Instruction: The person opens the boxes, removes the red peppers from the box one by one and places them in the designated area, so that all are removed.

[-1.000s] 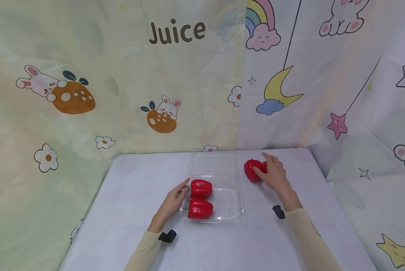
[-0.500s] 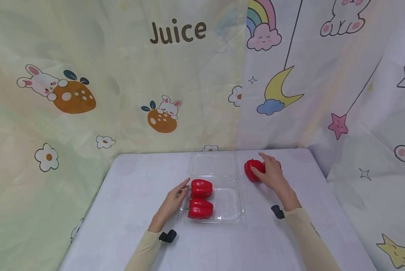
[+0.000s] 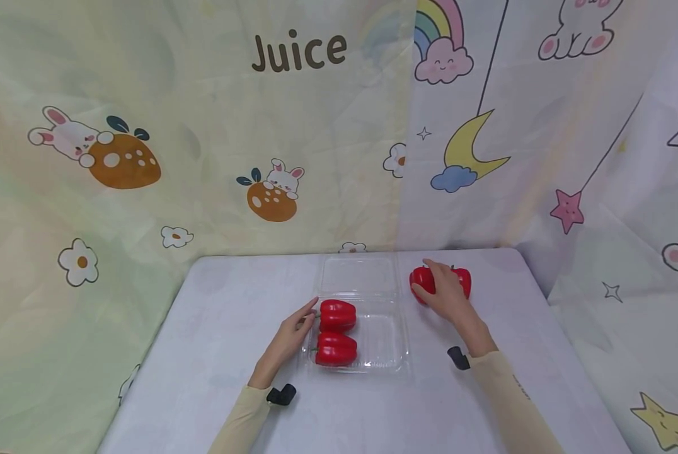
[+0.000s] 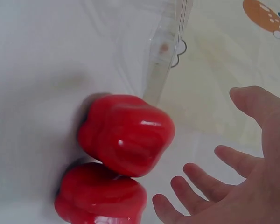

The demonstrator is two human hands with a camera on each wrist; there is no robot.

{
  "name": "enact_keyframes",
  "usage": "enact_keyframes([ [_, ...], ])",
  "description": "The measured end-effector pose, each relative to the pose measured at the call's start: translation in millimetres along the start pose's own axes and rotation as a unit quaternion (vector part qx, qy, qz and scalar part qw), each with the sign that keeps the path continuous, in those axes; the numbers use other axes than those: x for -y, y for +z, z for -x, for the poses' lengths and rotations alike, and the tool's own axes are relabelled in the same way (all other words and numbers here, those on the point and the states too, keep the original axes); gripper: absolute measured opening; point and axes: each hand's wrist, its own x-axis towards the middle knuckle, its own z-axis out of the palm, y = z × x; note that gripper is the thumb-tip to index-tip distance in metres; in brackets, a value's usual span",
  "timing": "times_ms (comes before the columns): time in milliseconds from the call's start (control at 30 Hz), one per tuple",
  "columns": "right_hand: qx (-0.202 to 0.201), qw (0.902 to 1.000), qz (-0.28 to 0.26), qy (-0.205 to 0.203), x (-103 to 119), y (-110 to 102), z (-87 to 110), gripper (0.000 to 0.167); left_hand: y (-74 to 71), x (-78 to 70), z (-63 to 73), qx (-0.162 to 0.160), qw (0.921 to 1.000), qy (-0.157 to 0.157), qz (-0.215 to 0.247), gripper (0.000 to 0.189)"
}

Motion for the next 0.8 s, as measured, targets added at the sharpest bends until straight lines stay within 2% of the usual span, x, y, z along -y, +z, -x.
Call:
enact_keyframes([
  [267, 0.0, 0.9995, 0.009, -0.029, 5.8, 9.1, 3.9, 0.088, 0.7, 0.8, -0.8, 0.002, 1.0, -0.003, 0.001, 0.049],
  [433, 0.008, 0.9995, 0.001, -0.031, 12.8, 13.9, 6.5, 0.088, 0.9, 0.1, -1.2, 0.004, 1.0, -0.005, 0.002, 0.05],
  [600, 0.014, 0.999, -0.008, -0.042, 20.8, 20.6, 7.1, 0.085, 0.2, -0.5, -0.2, 0.002, 1.0, 0.0, 0.008, 0.049],
  [800, 0.018, 0.9982, 0.007, -0.057, 31.4, 25.7, 5.1, 0.084, 0.3, -0.7, -0.9, 0.001, 0.9999, 0.006, 0.011, 0.048],
])
